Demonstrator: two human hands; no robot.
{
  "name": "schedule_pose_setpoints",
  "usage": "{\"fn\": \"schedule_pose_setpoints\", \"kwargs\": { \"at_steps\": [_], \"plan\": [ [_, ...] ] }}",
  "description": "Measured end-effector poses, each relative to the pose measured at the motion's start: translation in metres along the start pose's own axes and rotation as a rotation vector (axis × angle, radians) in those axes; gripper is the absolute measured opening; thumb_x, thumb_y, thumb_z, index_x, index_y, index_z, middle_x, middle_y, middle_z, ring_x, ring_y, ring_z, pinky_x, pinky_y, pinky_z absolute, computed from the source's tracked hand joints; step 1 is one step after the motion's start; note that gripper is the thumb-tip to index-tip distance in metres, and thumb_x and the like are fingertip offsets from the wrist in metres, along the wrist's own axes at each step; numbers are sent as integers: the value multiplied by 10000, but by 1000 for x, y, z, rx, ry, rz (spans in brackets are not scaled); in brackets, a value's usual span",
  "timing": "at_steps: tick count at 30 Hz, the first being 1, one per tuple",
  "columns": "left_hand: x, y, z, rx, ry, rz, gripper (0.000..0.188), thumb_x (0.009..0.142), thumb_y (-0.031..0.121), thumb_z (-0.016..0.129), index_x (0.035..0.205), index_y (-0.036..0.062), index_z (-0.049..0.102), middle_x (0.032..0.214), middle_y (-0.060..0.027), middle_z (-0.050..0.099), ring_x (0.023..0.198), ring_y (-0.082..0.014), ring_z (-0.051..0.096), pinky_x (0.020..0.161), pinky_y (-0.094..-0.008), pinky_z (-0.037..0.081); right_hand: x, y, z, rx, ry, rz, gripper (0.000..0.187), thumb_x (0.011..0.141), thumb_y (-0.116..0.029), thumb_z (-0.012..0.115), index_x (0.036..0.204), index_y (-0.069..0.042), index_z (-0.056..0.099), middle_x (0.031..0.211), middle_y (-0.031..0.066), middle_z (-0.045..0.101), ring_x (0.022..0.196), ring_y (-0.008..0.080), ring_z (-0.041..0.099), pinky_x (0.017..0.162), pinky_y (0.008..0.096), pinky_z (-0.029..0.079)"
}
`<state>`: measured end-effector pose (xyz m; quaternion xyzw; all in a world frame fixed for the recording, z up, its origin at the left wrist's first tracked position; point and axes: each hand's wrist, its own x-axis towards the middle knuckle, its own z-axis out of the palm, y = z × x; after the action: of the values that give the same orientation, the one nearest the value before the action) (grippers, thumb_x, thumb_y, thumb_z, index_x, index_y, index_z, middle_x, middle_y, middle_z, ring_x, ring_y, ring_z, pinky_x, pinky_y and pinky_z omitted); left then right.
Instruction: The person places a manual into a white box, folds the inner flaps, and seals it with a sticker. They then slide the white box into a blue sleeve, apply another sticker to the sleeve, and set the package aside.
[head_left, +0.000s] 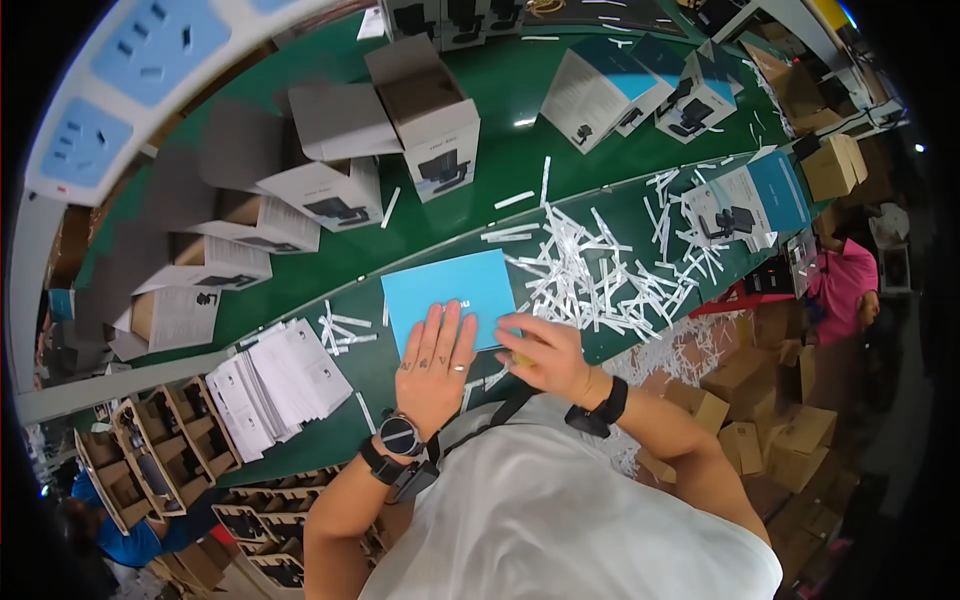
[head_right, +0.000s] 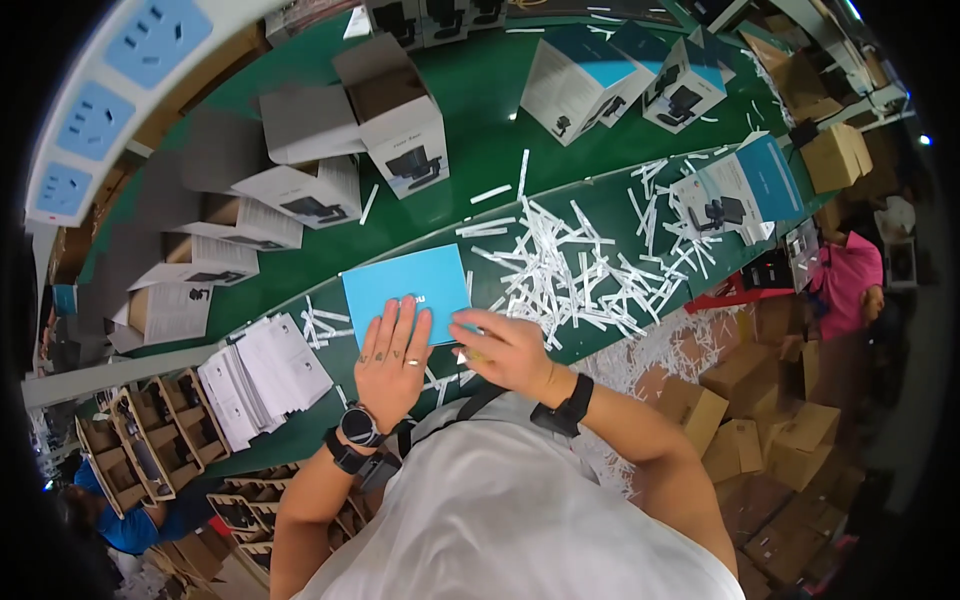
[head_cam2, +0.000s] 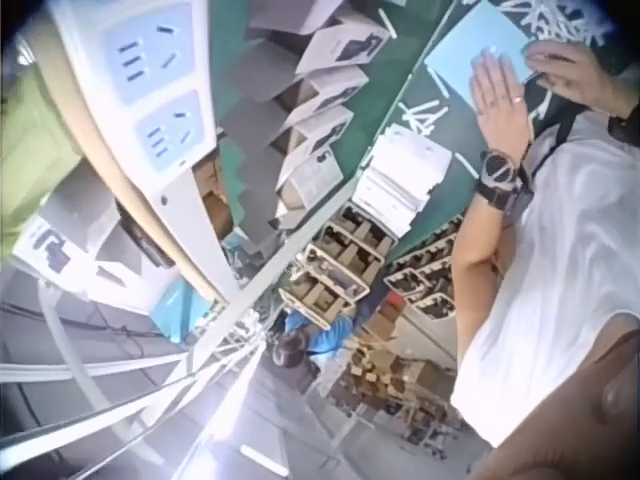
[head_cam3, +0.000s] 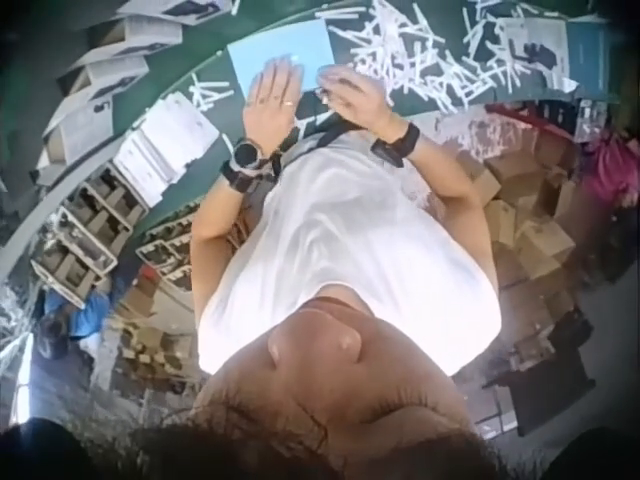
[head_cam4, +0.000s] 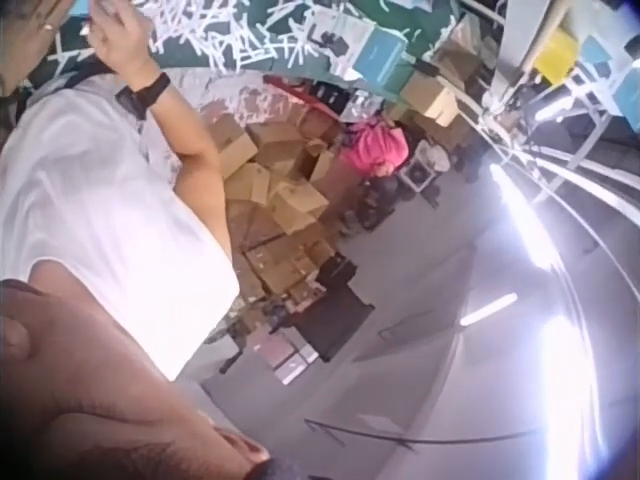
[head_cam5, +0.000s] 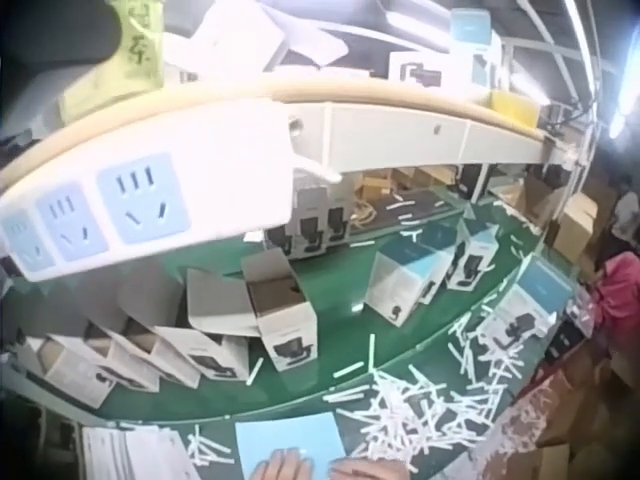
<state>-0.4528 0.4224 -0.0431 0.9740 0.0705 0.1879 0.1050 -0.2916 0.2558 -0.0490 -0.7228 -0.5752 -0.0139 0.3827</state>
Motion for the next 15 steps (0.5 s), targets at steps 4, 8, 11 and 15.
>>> {"fn": "schedule_pose_setpoints", "kwargs": {
  "at_steps": [4,8,11,15],
  "plan": [
    [8,-21,-6,-59,56,124,554,839,224,772,1352,96,608,1453,-132,552,1318,-317,546,1014,-428,487,59,17,-13,195,-142,54,778,605,-363,935,1303,-156,661,1511,198,406,728,208,676,621,322,571],
    [47,-51,-29,-160,-51,116,884,734,467,830,1439,52,495,1517,-241,404,1343,-432,449,1055,-548,406,58,34,-10,315,-264,60,853,611,-345,942,1374,-154,613,1533,214,322,753,206,656,679,325,571],
    [66,-58,-32,-138,-172,17,1226,596,672,834,1513,11,358,1499,-345,293,1321,-546,361,1095,-647,293,57,35,-4,427,-142,94,827,614,-302,948,1358,-138,625,1525,210,329,721,194,619,689,322,561],
    [90,-63,-42,-220,-302,115,1053,709,600,796,1508,43,396,1458,-287,376,1315,-503,399,1120,-627,305,62,59,-34,496,-135,115,808,593,-280,961,1313,-86,653,1547,214,322,726,183,589,686,314,542]
  ]
}}
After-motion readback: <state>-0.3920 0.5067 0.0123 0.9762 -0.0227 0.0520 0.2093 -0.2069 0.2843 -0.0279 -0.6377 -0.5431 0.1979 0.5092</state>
